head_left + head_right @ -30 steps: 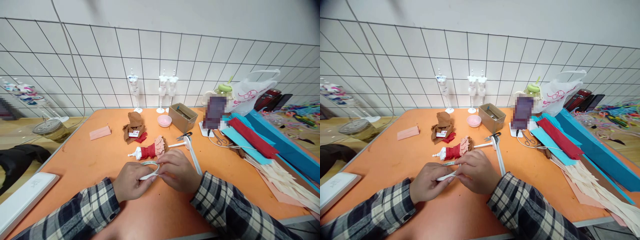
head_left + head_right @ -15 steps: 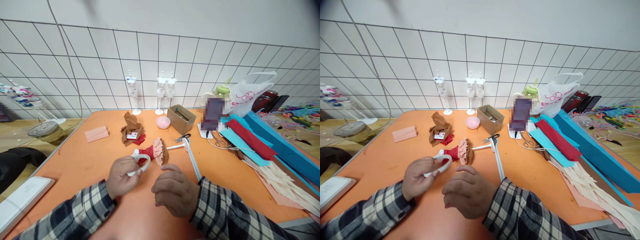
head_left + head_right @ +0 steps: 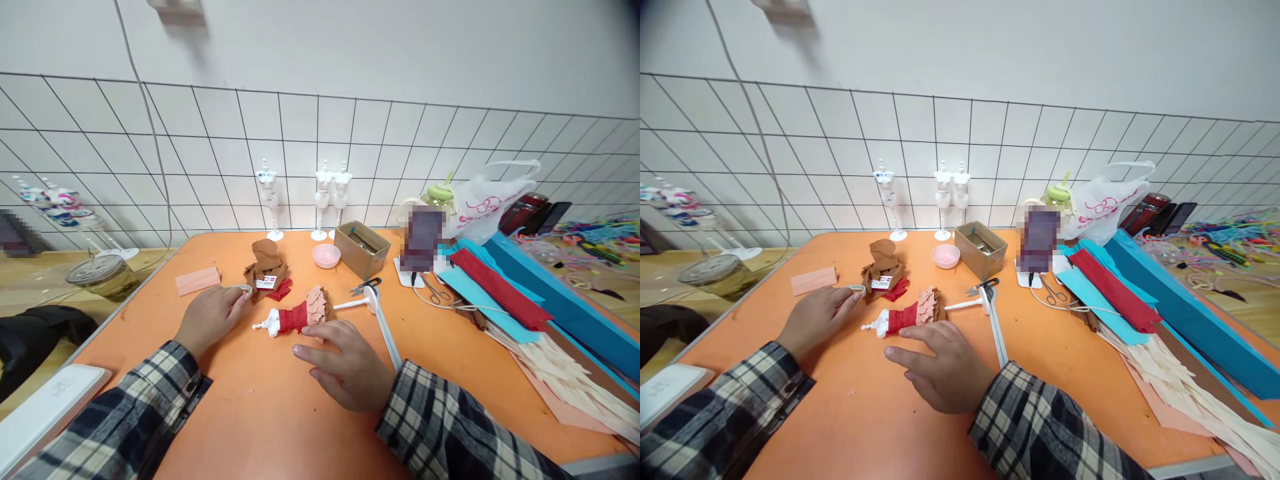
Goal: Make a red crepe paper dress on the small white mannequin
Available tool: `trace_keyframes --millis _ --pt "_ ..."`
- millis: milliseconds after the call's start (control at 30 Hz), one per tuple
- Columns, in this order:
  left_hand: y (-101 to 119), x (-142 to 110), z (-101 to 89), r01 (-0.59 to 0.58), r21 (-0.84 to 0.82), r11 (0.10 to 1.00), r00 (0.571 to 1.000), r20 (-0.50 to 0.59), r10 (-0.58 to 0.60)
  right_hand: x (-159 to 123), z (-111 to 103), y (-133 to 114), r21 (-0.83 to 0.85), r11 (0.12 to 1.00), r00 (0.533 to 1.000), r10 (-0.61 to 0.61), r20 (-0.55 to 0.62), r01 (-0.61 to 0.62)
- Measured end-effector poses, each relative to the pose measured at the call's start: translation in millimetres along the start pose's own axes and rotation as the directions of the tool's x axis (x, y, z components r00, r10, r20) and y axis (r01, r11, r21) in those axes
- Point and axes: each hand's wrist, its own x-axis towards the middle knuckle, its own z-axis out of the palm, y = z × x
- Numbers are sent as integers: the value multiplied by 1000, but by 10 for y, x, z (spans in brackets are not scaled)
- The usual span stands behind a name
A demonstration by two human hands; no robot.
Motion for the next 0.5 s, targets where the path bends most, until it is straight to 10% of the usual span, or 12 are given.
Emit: trace_keyframes --millis 167,367,500 --pt "-34 16 51 -27 61 998 998 61 23 -2 9 -6 -25 999 999 35 -16 -35" --pt "255 -109 -81 22 -177 984 986 -157 -50 22 -4 2 -189 979 997 73 -26 -77" --pt "709 -297 -27 74 -808 585 984 155 90 20 -33 63 -386 921 999 53 -4 -50"
